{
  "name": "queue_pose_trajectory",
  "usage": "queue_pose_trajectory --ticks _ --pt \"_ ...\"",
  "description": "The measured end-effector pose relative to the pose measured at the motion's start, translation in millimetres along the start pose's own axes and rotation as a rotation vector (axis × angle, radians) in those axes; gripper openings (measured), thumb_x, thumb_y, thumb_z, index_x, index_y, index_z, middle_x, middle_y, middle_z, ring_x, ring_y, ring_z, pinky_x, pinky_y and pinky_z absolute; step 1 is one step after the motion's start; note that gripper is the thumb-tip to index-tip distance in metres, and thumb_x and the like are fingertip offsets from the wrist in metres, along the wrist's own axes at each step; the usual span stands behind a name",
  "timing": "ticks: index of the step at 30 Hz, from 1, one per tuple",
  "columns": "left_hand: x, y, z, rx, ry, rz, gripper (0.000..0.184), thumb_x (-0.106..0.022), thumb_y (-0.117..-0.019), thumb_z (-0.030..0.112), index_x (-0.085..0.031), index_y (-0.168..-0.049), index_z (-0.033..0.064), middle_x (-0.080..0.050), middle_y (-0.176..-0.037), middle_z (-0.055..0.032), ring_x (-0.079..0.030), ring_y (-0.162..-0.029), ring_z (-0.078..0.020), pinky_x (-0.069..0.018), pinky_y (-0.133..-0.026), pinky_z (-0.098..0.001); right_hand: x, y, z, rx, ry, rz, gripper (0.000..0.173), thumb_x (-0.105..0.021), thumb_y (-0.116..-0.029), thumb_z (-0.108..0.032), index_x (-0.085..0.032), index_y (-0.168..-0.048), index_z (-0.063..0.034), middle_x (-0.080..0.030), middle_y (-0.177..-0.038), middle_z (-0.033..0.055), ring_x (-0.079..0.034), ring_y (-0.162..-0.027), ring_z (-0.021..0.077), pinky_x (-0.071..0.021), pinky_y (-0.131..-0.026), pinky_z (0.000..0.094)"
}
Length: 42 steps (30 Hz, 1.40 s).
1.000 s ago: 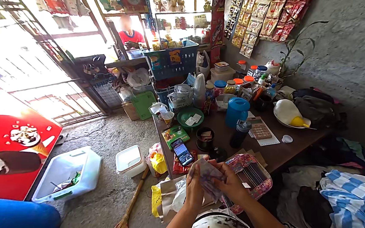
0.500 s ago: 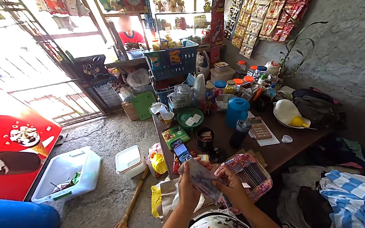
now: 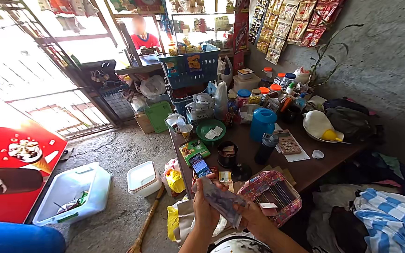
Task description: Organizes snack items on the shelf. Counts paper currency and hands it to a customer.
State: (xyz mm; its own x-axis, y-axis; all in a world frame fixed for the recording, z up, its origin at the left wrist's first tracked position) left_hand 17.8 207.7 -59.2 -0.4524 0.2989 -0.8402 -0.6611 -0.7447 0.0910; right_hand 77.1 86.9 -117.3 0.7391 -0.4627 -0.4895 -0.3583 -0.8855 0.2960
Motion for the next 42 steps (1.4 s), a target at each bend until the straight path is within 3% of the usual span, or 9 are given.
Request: queue_pose_trajectory --ticks 12,17,21,27,31,33,36,38,42 --pt "19.5 1.1 2.4 0.038 -0.002 0.365 0.061 -0.012 -0.1120 0.045 -0.059 -0.095 0.0100 -0.069 -0.067 -0.0021 -0.071 -0.061 -0.0154 -0.0633 -0.063 -0.0322 -24.8 3.9 -14.2 0.108 0.156 -0.008 0.022 -0.049 -0.1067 -0.016 -0.054 -0.126 -0.0061 -0.073 -0.088 0.0022 -0.069 -0.066 0.0085 -0.0592 -0.060 0.0231" --pt "30.7 -5.8 0.1 0.106 0.130 0.378 0.061 -0.013 -0.1122 0.043 -0.059 -0.085 0.0143 -0.063 -0.061 0.0017 -0.067 -0.055 -0.0122 -0.0613 -0.059 -0.0299 -36.1 -0.6 -21.8 0.328 0.342 -0.154 0.037 -0.043 -0.1088 -0.010 -0.054 -0.144 -0.0035 -0.071 -0.116 0.0027 -0.067 -0.075 0.0027 -0.0576 -0.062 0.0199" --pt "34.9 -11.8 -3.7 0.191 0.342 0.260 0.064 -0.008 -0.1101 0.035 -0.056 -0.070 0.0172 -0.060 -0.056 0.0038 -0.063 -0.051 -0.0088 -0.0570 -0.054 -0.0235 -49.9 4.0 -26.9 0.494 0.423 -0.301 0.034 -0.040 -0.1045 -0.001 -0.073 -0.115 -0.0068 -0.070 -0.110 0.0007 -0.064 -0.079 -0.0021 -0.0553 -0.066 0.0154" --pt "30.1 -18.5 0.5 0.151 0.417 0.038 0.068 -0.008 -0.1094 0.041 -0.061 -0.075 0.0147 -0.060 -0.059 0.0030 -0.060 -0.051 -0.0090 -0.0535 -0.052 -0.0229 -50.7 -3.2 -18.0 0.443 0.261 -0.376 0.032 -0.041 -0.1046 -0.006 -0.067 -0.088 -0.0166 -0.065 -0.090 -0.0096 -0.062 -0.077 -0.0032 -0.0534 -0.069 0.0157" --pt "22.4 -15.7 9.2 0.037 0.234 -0.022 0.033 -0.056 -0.1022 0.041 -0.074 -0.097 0.0138 -0.072 -0.079 -0.0014 -0.073 -0.076 -0.0148 -0.0619 -0.079 -0.0325 -44.0 -15.4 -11.1 0.334 -0.059 -0.369 0.029 -0.049 -0.1066 -0.019 -0.071 -0.091 -0.0271 -0.068 -0.086 -0.0113 -0.063 -0.071 -0.0018 -0.0531 -0.061 0.0157" --pt "26.2 -16.5 9.8 0.020 0.173 -0.037 0.015 -0.070 -0.0948 0.028 -0.075 -0.102 0.0159 -0.072 -0.077 0.0009 -0.072 -0.075 -0.0121 -0.0617 -0.080 -0.0314 -47.6 -19.7 -8.5 0.294 -0.101 -0.417 0.028 -0.050 -0.1063 -0.020 -0.073 -0.094 -0.0279 -0.070 -0.090 -0.0109 -0.065 -0.074 -0.0006 -0.0544 -0.064 0.0168" --pt "36.9 -21.9 15.9 0.034 0.186 -0.005 0.013 -0.062 -0.1003 0.021 -0.073 -0.101 0.0142 -0.064 -0.066 0.0036 -0.065 -0.061 -0.0081 -0.0602 -0.068 -0.0267 -56.5 -19.8 -6.0 0.229 0.115 -0.645 0.027 -0.052 -0.1067 -0.014 -0.068 -0.128 -0.0192 -0.073 -0.106 -0.0051 -0.068 -0.084 0.0018 -0.0580 -0.073 0.0206" --pt "46.8 -25.5 27.8 0.007 0.160 0.030 0.018 -0.056 -0.1039 0.021 -0.072 -0.101 0.0140 -0.062 -0.064 0.0044 -0.063 -0.058 -0.0065 -0.0585 -0.064 -0.0241 -53.6 -23.4 -14.2 0.195 0.331 -0.747 0.047 -0.056 -0.1042 -0.016 -0.050 -0.150 -0.0090 -0.073 -0.095 0.0019 -0.067 -0.073 0.0042 -0.0569 -0.066 0.0230" --pt "74.5 -28.5 59.7 -0.099 0.068 0.102 0.026 -0.047 -0.1070 0.021 -0.071 -0.097 0.0142 -0.062 -0.063 0.0051 -0.062 -0.057 -0.0056 -0.0580 -0.062 -0.0228 -5.9 -78.0 -72.6 0.213 0.795 -0.329 0.040 -0.054 -0.1028 -0.013 -0.058 -0.140 0.0006 -0.070 -0.090 0.0126 -0.065 -0.068 0.0139 -0.0579 -0.064 0.0325"
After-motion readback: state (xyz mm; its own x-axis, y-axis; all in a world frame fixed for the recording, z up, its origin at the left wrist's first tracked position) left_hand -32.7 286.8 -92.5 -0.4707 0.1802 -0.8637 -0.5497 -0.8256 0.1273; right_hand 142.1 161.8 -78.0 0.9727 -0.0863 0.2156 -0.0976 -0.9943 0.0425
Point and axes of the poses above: each hand's wrist, its own y-axis away from the middle knuckle, its own x-axis out of the back of the hand, z = x × y, the point moved 10 cm from there along -y, towards the middle knuckle
